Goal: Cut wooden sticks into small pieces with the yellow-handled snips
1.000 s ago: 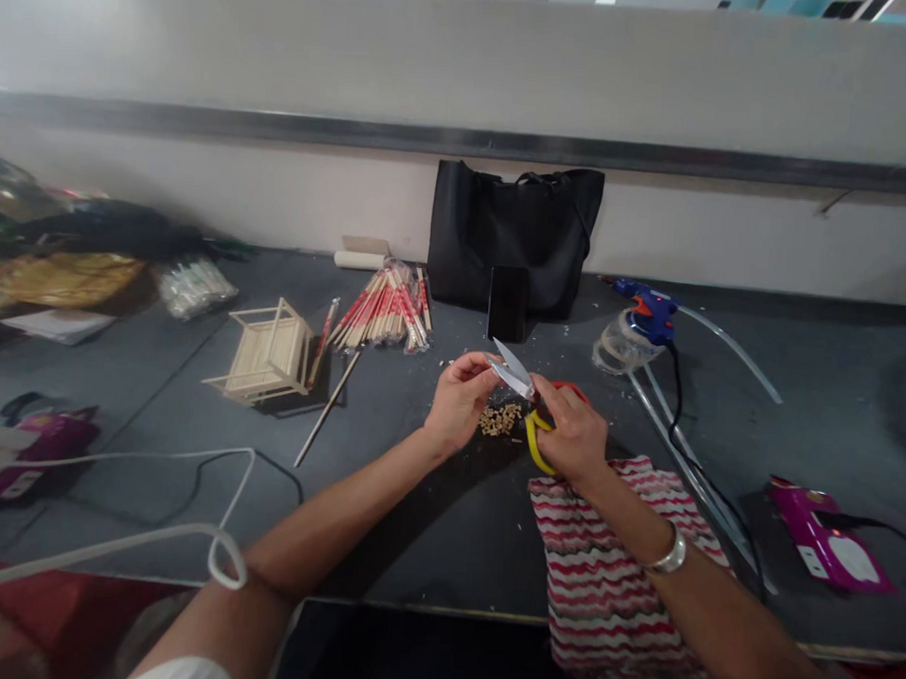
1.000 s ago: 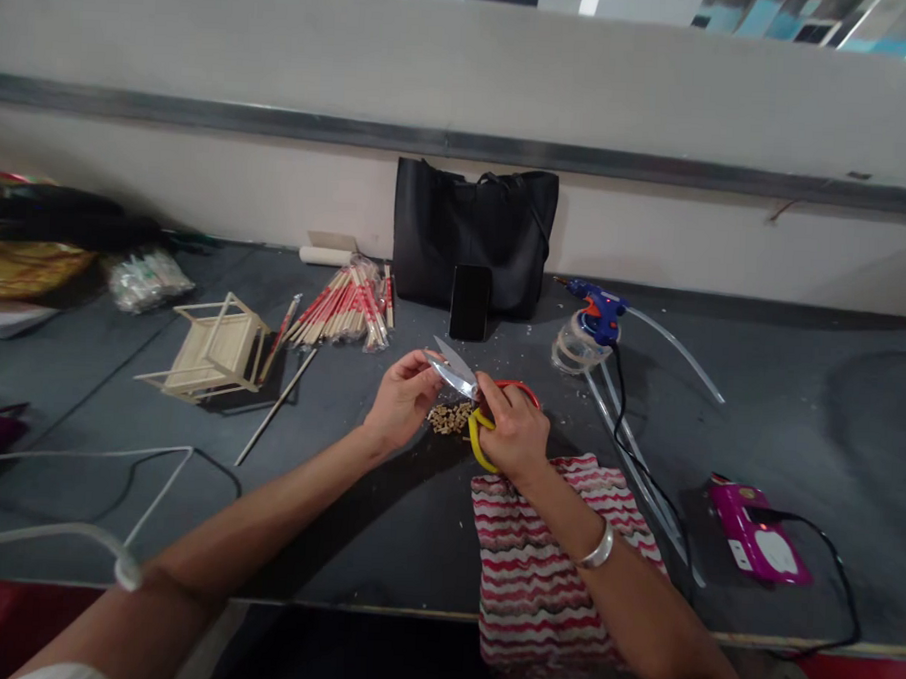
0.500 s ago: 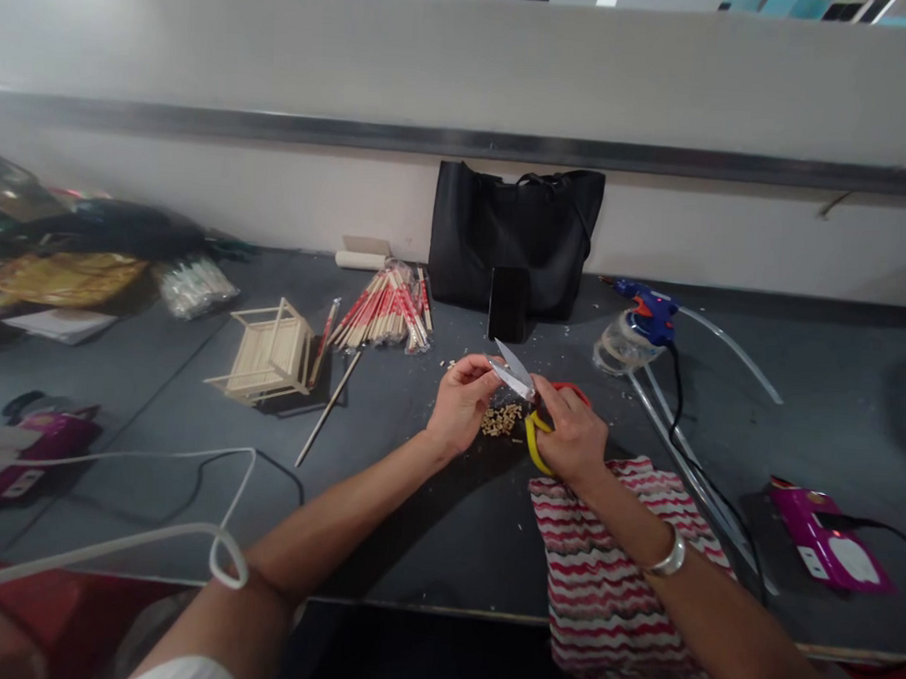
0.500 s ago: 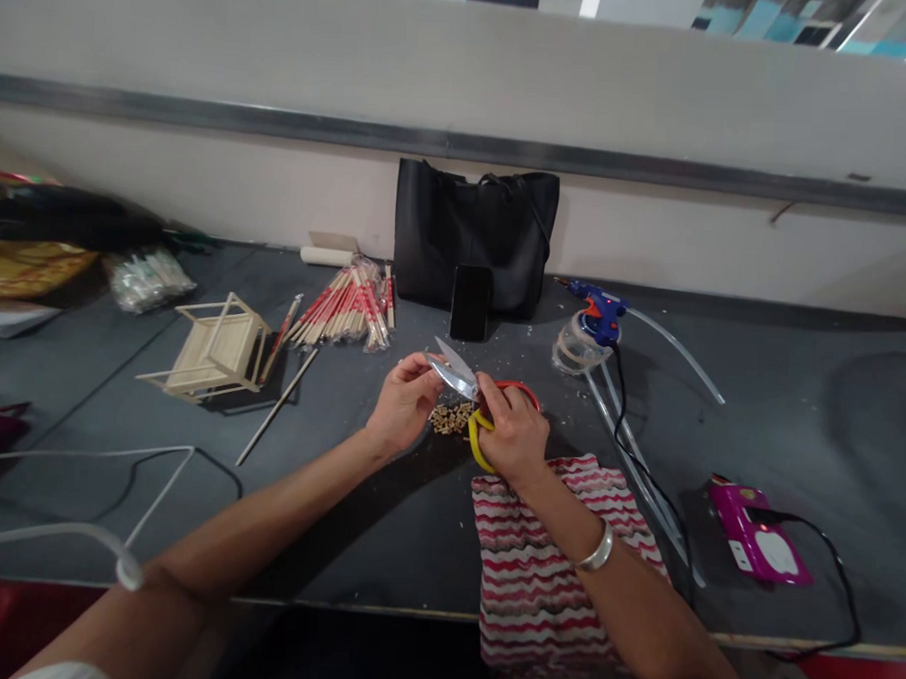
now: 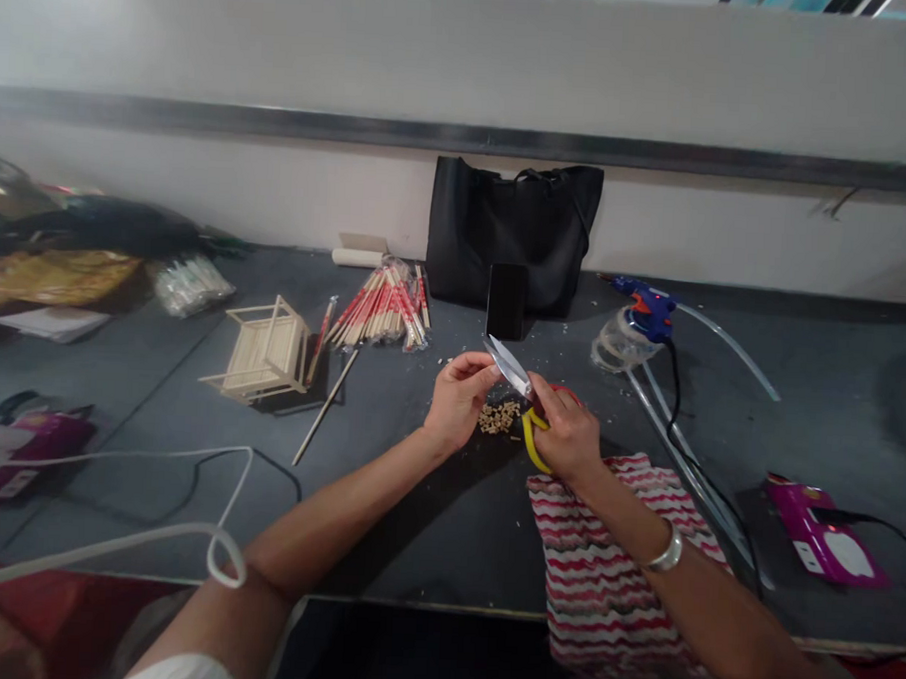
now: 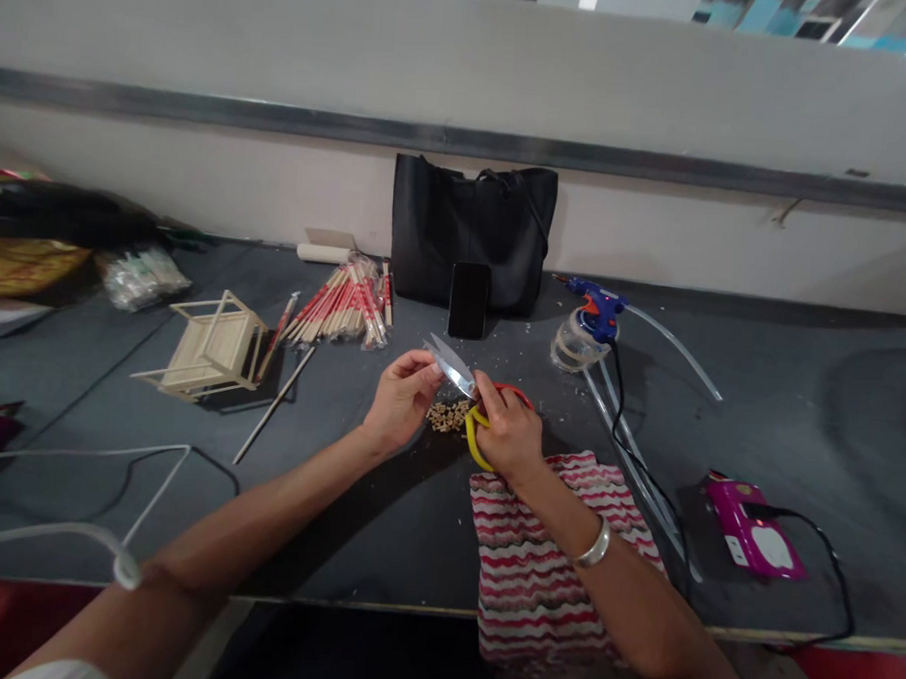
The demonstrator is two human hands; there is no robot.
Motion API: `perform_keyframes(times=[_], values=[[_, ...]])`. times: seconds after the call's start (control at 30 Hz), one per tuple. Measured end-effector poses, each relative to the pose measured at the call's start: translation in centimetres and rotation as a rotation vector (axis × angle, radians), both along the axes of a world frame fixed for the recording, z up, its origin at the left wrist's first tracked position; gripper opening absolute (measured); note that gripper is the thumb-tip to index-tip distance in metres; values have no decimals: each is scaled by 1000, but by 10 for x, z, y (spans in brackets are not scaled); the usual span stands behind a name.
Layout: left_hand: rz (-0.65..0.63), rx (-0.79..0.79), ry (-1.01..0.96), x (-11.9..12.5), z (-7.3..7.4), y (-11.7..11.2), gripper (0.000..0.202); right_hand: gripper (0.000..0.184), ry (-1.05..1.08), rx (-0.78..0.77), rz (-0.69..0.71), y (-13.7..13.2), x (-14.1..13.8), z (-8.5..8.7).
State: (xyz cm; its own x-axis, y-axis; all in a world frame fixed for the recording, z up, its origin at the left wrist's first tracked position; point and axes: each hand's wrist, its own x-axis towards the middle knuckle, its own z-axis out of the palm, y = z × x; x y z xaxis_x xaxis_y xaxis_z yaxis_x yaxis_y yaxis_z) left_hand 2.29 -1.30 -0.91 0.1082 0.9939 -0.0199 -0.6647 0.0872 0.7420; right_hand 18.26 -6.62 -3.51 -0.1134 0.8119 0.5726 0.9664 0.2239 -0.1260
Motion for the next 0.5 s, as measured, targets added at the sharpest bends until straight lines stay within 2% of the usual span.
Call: perform_keyframes(times=[0.2, 0.3, 0.5], values=[[-38, 18, 9, 0, 8, -2, 21, 43, 174, 39, 32, 7, 2, -7], [-55, 31, 9, 0, 11, -2, 22, 39, 251, 50, 5, 11, 6, -8], [-55, 34, 22, -2, 10, -1, 19, 38, 198, 85, 29, 7, 6, -2]])
